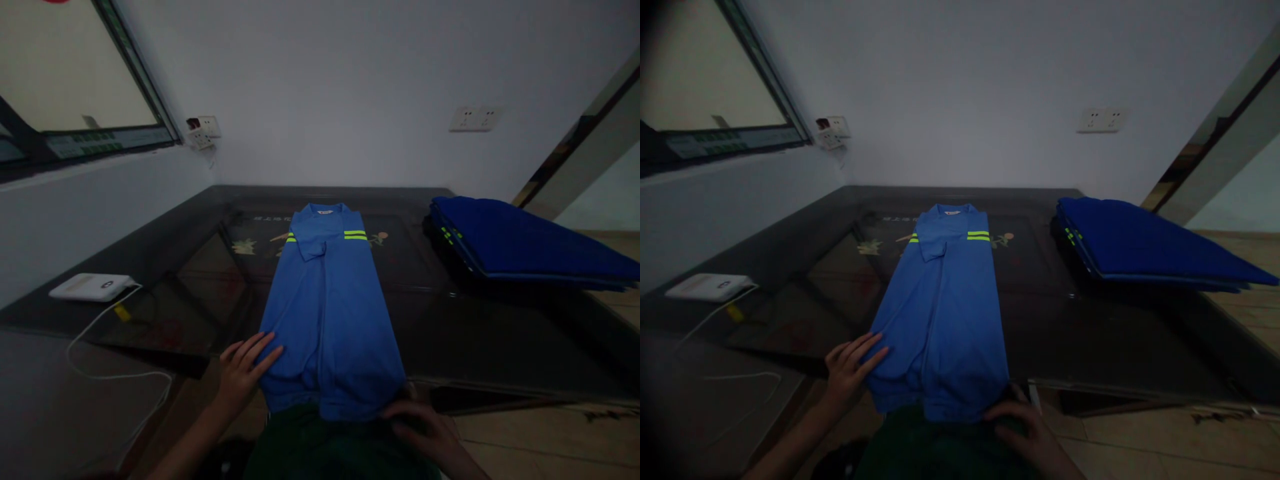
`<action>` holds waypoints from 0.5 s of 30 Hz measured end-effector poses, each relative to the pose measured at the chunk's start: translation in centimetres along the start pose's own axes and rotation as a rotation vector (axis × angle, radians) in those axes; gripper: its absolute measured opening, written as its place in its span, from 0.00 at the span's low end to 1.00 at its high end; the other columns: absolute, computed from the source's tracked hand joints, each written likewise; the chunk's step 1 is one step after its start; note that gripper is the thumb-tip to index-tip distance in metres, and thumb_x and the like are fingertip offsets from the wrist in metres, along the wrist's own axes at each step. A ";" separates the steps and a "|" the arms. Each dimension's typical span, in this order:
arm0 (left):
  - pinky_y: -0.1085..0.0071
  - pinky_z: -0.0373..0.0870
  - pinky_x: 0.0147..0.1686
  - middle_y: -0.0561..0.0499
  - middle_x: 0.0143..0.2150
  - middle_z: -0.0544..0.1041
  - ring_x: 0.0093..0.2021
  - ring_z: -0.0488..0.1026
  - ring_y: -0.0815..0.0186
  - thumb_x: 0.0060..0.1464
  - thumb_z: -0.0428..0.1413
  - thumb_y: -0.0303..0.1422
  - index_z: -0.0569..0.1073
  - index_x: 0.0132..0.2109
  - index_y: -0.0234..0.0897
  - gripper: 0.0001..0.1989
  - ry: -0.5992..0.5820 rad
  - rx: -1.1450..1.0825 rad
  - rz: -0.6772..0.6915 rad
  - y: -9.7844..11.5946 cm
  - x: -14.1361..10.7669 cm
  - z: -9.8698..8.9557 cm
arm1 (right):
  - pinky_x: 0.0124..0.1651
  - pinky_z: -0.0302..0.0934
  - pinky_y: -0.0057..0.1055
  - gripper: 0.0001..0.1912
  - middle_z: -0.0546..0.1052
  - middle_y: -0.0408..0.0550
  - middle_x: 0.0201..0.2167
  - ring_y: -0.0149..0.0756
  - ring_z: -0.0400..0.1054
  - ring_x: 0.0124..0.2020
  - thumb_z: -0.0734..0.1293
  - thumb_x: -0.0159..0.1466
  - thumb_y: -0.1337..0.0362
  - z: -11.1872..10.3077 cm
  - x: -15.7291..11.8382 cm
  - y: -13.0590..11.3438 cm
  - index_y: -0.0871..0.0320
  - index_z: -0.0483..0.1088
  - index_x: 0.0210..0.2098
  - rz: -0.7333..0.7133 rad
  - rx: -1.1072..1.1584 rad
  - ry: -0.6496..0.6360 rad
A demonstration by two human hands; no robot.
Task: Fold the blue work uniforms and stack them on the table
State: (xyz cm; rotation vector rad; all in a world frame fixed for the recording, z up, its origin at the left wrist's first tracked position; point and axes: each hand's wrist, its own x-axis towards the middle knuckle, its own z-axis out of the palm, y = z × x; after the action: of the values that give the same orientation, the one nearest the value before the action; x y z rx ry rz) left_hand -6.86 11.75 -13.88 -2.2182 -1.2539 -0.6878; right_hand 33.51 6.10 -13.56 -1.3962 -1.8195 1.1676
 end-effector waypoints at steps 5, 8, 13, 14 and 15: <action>0.48 0.38 0.66 0.57 0.56 0.73 0.62 0.63 0.64 0.62 0.47 0.23 0.62 0.60 0.66 0.28 0.007 -0.080 0.174 0.8 -1.2 0.0 | 0.55 0.61 0.50 0.13 0.79 0.47 0.41 0.46 0.72 0.46 0.65 0.61 0.49 0.6 1.4 -0.7 0.43 0.78 0.39 -0.032 0.058 -0.186; 0.52 0.35 0.67 0.57 0.54 0.75 0.65 0.58 0.67 0.63 0.50 0.28 0.66 0.59 0.59 0.22 0.084 -0.220 0.335 1.7 -0.9 -1.3 | 0.58 0.59 0.49 0.14 0.78 0.48 0.46 0.45 0.70 0.51 0.63 0.63 0.52 0.9 0.4 -1.0 0.45 0.77 0.44 -0.048 0.038 -0.176; 0.57 0.40 0.68 0.54 0.53 0.76 0.62 0.63 0.68 0.64 0.48 0.26 0.73 0.54 0.45 0.16 -0.019 -0.318 0.505 2.2 1.6 -4.9 | 0.58 0.61 0.42 0.21 0.72 0.48 0.55 0.43 0.67 0.56 0.67 0.60 0.61 0.8 -2.1 -2.1 0.45 0.71 0.54 -0.102 -0.092 -0.196; 0.57 0.42 0.68 0.53 0.52 0.77 0.61 0.65 0.68 0.65 0.46 0.25 0.73 0.54 0.43 0.17 -0.058 -0.334 0.527 2.1 2.0 -5.4 | 0.56 0.64 0.38 0.24 0.72 0.47 0.56 0.42 0.68 0.55 0.68 0.59 0.63 0.7 -2.3 -2.1 0.43 0.70 0.55 -0.167 -0.133 -0.187; 0.57 0.44 0.68 0.53 0.52 0.77 0.59 0.67 0.68 0.65 0.46 0.24 0.72 0.54 0.42 0.17 -0.084 -0.356 0.537 2.0 2.4 -5.9 | 0.53 0.66 0.35 0.25 0.73 0.45 0.55 0.41 0.70 0.53 0.68 0.59 0.64 0.6 -2.4 -2.1 0.40 0.69 0.55 -0.238 -0.174 -0.161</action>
State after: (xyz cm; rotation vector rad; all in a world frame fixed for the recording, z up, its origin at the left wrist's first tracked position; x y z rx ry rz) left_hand -5.13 8.65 -8.29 -2.7337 -0.5412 -0.6372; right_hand 32.76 3.43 -11.84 -1.1627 -2.1779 1.0443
